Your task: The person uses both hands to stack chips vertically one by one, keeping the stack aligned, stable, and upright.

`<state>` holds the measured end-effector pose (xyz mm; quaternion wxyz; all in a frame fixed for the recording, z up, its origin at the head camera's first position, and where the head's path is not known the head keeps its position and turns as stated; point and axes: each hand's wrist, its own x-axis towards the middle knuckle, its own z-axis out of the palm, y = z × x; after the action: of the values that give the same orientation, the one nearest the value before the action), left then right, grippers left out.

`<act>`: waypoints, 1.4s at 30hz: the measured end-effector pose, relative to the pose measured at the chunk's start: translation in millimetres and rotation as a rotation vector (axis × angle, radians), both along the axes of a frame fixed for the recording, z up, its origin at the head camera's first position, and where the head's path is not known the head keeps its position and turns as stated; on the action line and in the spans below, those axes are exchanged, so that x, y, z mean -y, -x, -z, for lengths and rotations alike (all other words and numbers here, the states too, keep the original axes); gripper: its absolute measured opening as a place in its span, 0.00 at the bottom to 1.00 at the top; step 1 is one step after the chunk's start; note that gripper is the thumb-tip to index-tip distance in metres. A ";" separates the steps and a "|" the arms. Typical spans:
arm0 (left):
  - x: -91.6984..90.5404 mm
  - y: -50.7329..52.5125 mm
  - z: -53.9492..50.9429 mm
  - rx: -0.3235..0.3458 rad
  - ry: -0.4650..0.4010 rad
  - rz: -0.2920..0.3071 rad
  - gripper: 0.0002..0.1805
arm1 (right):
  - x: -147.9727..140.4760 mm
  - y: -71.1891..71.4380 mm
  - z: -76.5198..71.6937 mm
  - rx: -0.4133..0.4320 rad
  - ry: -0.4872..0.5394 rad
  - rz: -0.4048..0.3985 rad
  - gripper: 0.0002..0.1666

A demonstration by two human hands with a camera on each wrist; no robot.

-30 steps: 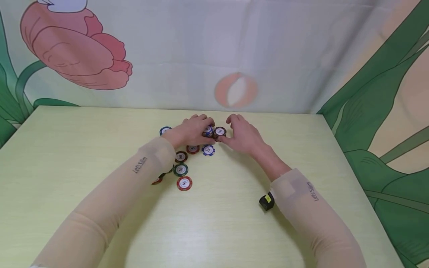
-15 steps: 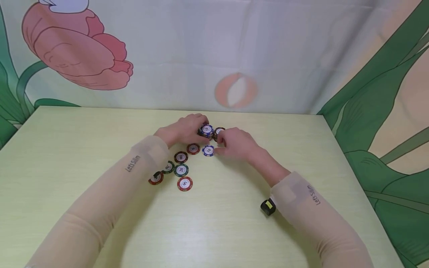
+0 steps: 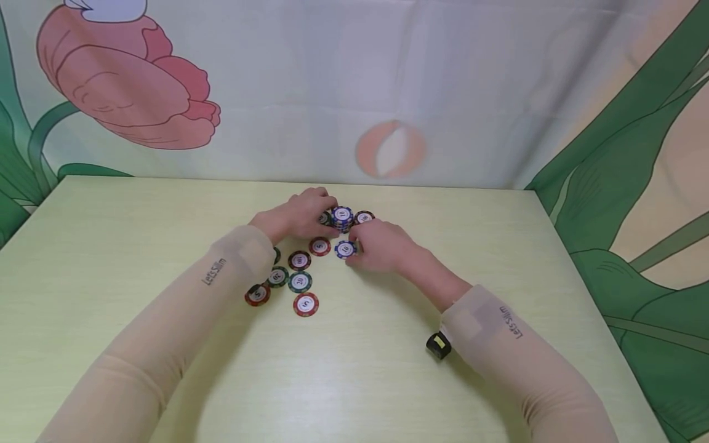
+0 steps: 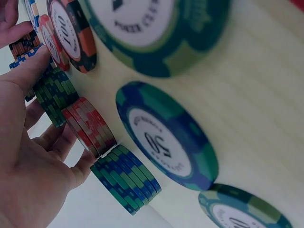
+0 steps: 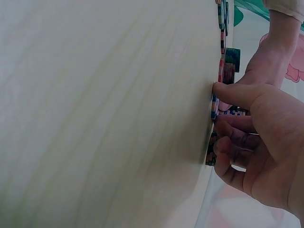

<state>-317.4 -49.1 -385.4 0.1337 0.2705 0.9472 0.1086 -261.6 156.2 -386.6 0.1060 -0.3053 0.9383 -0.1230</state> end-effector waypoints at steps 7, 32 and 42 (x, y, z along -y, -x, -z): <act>-1.2 -1.4 -1.6 0.009 0.011 -0.006 0.35 | 2.8 -1.2 -2.1 -0.017 0.004 -0.016 0.15; 2.2 -0.2 2.7 -0.013 -0.002 -0.003 0.35 | -5.6 5.7 -15.4 -0.120 0.080 0.069 0.19; 2.3 -1.2 4.3 -0.016 -0.012 -0.005 0.33 | 1.0 21.0 -13.2 -0.252 0.078 0.129 0.22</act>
<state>-316.2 -51.4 -389.7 0.1241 0.2698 0.9482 0.1125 -282.6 155.2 -373.4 -0.0326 -0.2614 0.9563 -0.1267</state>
